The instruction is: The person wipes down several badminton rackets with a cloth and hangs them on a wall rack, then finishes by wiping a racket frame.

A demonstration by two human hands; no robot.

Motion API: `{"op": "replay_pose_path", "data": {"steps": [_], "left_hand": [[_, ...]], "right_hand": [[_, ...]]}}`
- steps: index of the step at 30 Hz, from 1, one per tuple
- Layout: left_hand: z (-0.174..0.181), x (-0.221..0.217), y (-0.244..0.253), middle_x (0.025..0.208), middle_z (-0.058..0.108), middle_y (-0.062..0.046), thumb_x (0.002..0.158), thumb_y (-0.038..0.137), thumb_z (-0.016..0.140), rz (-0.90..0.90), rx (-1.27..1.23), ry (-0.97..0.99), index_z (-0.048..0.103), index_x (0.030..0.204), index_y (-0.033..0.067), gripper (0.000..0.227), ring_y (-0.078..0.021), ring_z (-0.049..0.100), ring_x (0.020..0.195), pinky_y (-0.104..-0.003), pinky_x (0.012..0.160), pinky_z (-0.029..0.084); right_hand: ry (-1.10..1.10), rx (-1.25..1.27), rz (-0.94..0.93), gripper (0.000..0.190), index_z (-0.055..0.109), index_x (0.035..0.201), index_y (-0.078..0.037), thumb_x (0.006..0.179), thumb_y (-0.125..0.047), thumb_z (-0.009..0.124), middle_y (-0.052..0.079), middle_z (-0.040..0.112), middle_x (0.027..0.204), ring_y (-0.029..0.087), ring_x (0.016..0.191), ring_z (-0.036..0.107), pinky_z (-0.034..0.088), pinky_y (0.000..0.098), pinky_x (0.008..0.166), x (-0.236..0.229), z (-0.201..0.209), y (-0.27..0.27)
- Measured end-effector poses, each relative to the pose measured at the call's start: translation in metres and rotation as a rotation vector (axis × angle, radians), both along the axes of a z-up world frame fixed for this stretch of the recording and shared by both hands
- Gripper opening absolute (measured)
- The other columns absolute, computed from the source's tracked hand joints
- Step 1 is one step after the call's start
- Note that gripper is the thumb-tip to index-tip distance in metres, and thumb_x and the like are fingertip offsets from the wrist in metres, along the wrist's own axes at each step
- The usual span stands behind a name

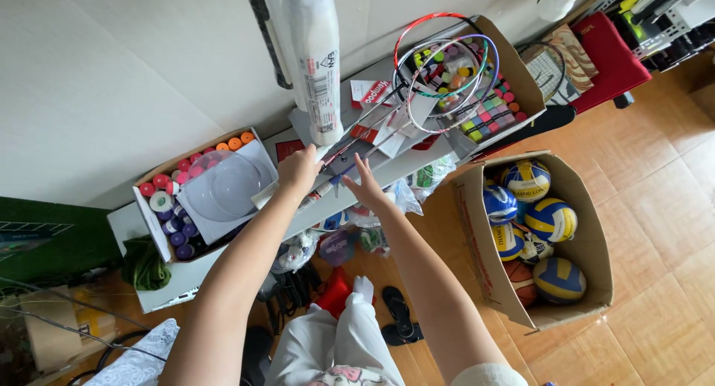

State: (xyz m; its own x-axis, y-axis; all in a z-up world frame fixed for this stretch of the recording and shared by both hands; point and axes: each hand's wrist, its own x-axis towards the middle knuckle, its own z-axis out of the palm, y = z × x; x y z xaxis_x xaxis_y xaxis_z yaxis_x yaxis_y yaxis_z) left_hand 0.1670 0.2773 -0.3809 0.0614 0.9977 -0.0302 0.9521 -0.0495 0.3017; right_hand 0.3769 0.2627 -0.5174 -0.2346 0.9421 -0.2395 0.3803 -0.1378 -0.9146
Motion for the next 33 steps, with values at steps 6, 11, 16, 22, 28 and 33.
{"op": "replay_pose_path", "data": {"steps": [6, 11, 16, 22, 28, 33], "left_hand": [[0.009, -0.021, -0.005, 0.09, 0.074, -0.015, 0.086, 0.03, 0.079, -0.002, -0.032, 0.011, 0.061, 0.101, 0.0062, 0.033, -0.0372, 0.073, 0.085, -0.05, 0.07, 0.058], [-0.006, -0.015, -0.012, 0.095, 0.074, -0.014, 0.083, 0.031, 0.081, 0.028, -0.066, -0.025, 0.06, 0.107, 0.0079, 0.039, -0.0363, 0.072, 0.093, -0.05, 0.073, 0.057], [-0.023, 0.0, -0.007, 0.102, 0.071, -0.01, 0.086, 0.03, 0.079, 0.045, -0.049, 0.096, 0.06, 0.114, 0.012, 0.038, -0.0332, 0.068, 0.1, -0.053, 0.076, 0.054], [-0.033, 0.007, -0.002, 0.107, 0.068, -0.011, 0.088, 0.028, 0.077, 0.02, -0.055, 0.087, 0.059, 0.117, 0.0118, 0.038, -0.0331, 0.067, 0.103, -0.052, 0.079, 0.054], [-0.014, 0.022, -0.019, 0.107, 0.067, -0.007, 0.079, 0.028, 0.079, -0.067, 0.358, 0.05, 0.065, 0.114, 0.0155, 0.039, -0.0291, 0.068, 0.102, -0.052, 0.089, 0.053], [0.013, 0.041, -0.048, 0.134, 0.064, -0.011, 0.1, 0.022, 0.07, -0.241, 0.102, -0.423, 0.067, 0.121, 0.0114, 0.024, -0.027, 0.072, 0.1, -0.038, 0.088, 0.06]], "right_hand": [[0.08, -0.154, -0.278, 0.071, 0.039, 0.156, -0.008, 0.096, -0.034, 0.066, 0.023, 0.042, 0.152, 0.031, 0.119, 0.064, 0.055, 0.0379, 0.097, -0.044, -0.021, 0.022], [0.341, -0.303, -0.413, 0.058, 0.049, 0.148, -0.001, 0.096, -0.023, 0.063, 0.016, 0.058, 0.135, 0.02, 0.103, 0.065, 0.062, 0.0355, 0.079, -0.044, -0.025, 0.026], [0.452, -0.135, -0.506, 0.052, 0.05, 0.151, -0.001, 0.103, -0.019, 0.061, 0.013, 0.067, 0.122, 0.016, 0.093, 0.06, 0.054, 0.0277, 0.08, -0.028, -0.022, 0.025], [0.75, -0.081, -0.824, 0.04, 0.054, 0.133, 0.006, 0.095, -0.001, 0.065, 0.011, 0.064, 0.111, 0.022, 0.096, 0.072, 0.061, 0.0318, 0.086, -0.019, 0.019, 0.01], [0.913, -0.172, -0.783, 0.044, 0.044, 0.132, 0.006, 0.093, 0.006, 0.062, 0.017, 0.06, 0.11, 0.027, 0.095, 0.073, 0.063, 0.0372, 0.085, 0.002, 0.063, -0.005], [0.857, -0.066, -0.746, 0.042, 0.043, 0.132, 0.007, 0.093, 0.007, 0.06, 0.013, 0.057, 0.116, 0.027, 0.099, 0.072, 0.065, 0.0393, 0.087, 0.014, 0.109, -0.031]]}}
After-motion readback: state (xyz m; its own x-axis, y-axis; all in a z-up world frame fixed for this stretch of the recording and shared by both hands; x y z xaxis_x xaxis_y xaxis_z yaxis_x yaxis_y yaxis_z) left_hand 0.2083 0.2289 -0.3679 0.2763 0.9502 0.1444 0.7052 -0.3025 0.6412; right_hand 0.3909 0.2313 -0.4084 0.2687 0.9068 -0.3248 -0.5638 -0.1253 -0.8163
